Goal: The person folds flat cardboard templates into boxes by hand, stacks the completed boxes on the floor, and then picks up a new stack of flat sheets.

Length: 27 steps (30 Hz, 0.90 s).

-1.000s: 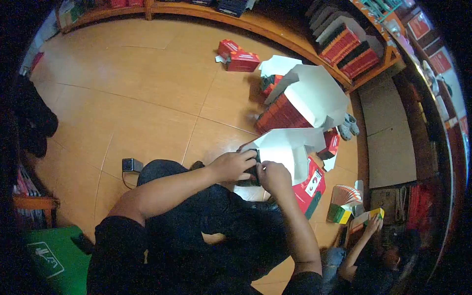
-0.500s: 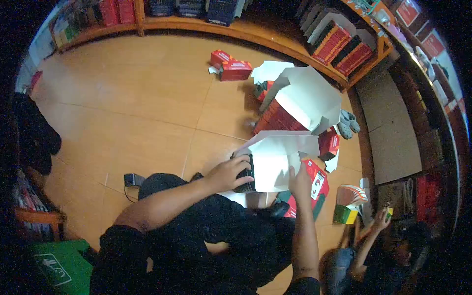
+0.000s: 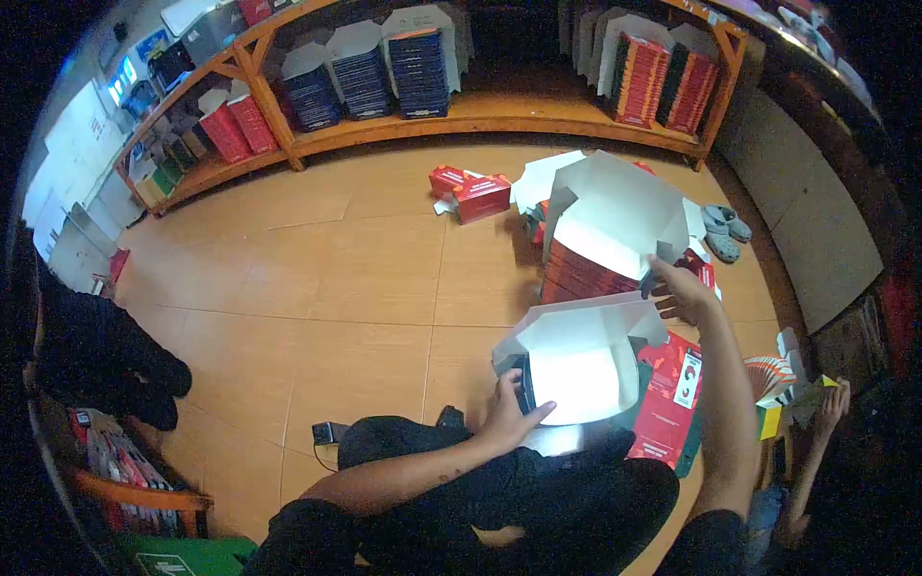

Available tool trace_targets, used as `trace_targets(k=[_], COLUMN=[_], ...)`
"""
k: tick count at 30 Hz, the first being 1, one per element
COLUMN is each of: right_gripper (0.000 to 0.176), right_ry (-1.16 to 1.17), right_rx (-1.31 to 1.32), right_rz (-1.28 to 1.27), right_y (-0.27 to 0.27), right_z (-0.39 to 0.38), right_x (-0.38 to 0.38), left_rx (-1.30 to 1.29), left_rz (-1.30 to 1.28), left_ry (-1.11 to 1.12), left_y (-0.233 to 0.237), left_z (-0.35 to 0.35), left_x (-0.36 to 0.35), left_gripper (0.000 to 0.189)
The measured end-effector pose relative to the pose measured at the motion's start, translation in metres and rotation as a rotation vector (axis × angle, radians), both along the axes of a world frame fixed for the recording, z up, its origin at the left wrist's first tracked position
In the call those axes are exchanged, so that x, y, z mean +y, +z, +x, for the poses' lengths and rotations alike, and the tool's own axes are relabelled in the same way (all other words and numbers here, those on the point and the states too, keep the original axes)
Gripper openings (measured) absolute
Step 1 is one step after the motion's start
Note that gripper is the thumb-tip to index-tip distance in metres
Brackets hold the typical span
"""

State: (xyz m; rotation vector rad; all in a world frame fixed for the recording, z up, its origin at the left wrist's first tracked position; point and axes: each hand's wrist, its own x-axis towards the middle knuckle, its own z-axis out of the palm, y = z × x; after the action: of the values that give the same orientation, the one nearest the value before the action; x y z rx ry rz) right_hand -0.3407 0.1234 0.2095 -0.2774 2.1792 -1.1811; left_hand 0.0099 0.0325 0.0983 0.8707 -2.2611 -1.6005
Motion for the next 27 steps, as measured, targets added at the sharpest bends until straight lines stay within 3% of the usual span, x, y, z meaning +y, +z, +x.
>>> trace_targets(k=[2,4,5,8,12,13,15,17,19,22,24,27], right_gripper=[0.05,0.048,0.043,0.037,0.043,0.054,0.052,0.048,0.05,0.057,0.053,0.06], right_ry=[0.1,0.395,0.384,0.532,0.707,0.776,0.916,0.896,0.858,0.888,0.846,0.913], right_rx=[-0.108,-0.039,-0.027,-0.26,-0.329,-0.382,-0.355,-0.298,-0.234,-0.259,-0.207,-0.248], right_rz=[0.133,0.338,0.383,0.34,0.435,0.435,0.41,0.371,0.348,0.267,0.241,0.236], right_y=[-0.004,-0.036,-0.006,-0.004,-0.003,-0.017,-0.022,0.004,-0.02,-0.015,-0.018,-0.011], right_z=[-0.019,-0.054,-0.025,-0.018,0.035,0.039,0.071,0.115,0.138,0.177,0.195,0.206], right_x=[-0.024,-0.038,-0.047,-0.066,-0.13,-0.146,-0.181,-0.216,-0.253,-0.291,-0.308,-0.317], left_rx=[0.097,0.106,0.089,0.144,0.116,0.124,0.156,0.181,0.194,0.177,0.16,0.169], left_rz=[-0.035,-0.007,-0.04,-0.027,-0.084,-0.049,0.003,-0.121,-0.197,-0.147,0.064,0.068], left_ry=[0.011,0.007,0.001,0.007,-0.046,-0.045,-0.035,-0.024,-0.004,-0.013,-0.063,-0.058], left_y=[-0.017,-0.012,-0.009,-0.01,-0.005,-0.008,-0.016,-0.027,-0.029,-0.013,-0.003,0.003], left_z=[-0.001,0.0,0.002,0.007,0.011,0.01,0.009,0.002,-0.001,0.001,0.002,0.002], left_x=[0.005,0.005,0.006,0.016,0.014,0.014,0.016,0.011,0.012,0.009,0.006,0.004], left_gripper=[0.085,0.087,0.087,0.088,0.087,0.087,0.086,0.086,0.084,0.086,0.086,0.087])
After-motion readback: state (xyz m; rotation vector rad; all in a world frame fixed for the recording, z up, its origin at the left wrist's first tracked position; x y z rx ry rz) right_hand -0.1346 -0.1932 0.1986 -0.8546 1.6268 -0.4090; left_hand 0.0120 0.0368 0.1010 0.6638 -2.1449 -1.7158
